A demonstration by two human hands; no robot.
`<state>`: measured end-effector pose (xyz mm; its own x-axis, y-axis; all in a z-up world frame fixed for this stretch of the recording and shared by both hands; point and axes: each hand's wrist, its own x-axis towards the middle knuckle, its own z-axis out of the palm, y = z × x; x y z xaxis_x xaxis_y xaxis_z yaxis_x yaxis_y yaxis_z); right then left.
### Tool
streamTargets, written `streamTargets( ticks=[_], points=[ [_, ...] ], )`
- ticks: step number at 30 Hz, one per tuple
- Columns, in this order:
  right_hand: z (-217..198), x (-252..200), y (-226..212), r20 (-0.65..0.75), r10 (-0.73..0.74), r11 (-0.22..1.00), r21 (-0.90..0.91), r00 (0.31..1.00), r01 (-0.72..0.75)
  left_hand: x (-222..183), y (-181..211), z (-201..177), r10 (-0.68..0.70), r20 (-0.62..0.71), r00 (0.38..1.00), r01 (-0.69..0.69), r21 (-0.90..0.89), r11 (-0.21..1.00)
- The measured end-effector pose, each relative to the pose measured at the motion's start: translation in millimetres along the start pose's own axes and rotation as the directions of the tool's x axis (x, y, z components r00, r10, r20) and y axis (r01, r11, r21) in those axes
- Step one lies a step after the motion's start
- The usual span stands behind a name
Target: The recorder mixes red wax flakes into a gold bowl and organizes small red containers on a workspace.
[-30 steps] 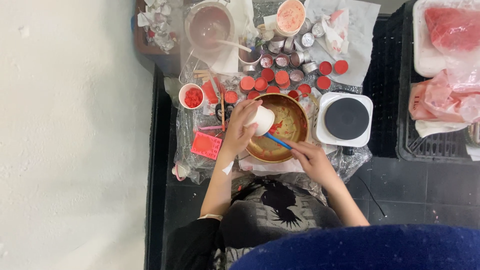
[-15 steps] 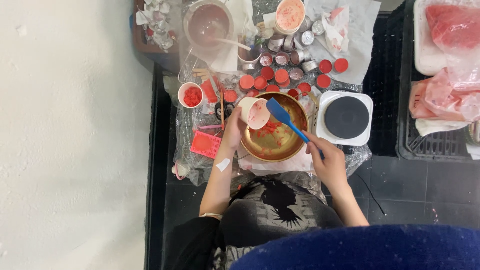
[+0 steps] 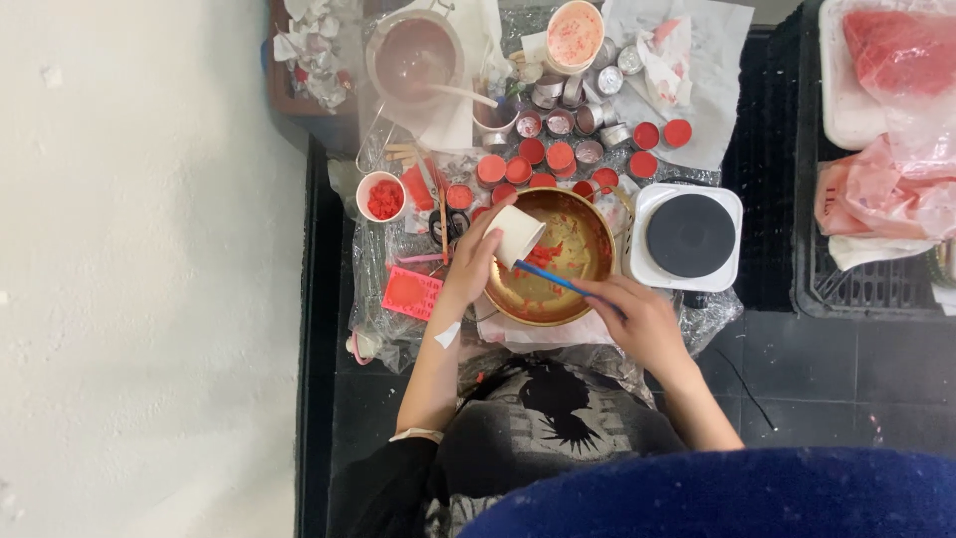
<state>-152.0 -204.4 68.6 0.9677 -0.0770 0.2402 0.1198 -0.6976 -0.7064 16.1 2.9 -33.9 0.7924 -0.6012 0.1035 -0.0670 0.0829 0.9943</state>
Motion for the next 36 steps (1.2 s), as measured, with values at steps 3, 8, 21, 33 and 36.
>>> streamTargets(
  ticks=[3,8,21,33,36],
  points=[
    [-5,-2,-5,-0.008,0.133,0.953,-0.274,0.991,-0.130,2,26,9,0.005,-0.018,1.000,-0.001,0.203,0.979],
    [0,-10,15,-0.098,0.177,0.980,-0.069,0.979,-0.185,-2,13,21,0.150,-0.034,0.988,-0.140,0.209,0.968],
    [-20,-42,48,-0.311,0.418,0.903,0.043,0.854,-0.427,-2,48,25,0.072,-0.111,0.991,-0.036,0.297,0.954],
    [64,6,34,-0.033,0.421,0.793,0.498,0.906,-0.351,-16,43,27,0.183,-0.028,0.983,-0.118,0.663,0.739],
    [74,3,53,0.005,0.350,0.783,0.547,0.937,-0.295,-17,37,19,0.180,-0.005,0.984,-0.129,0.677,0.724]
  ],
)
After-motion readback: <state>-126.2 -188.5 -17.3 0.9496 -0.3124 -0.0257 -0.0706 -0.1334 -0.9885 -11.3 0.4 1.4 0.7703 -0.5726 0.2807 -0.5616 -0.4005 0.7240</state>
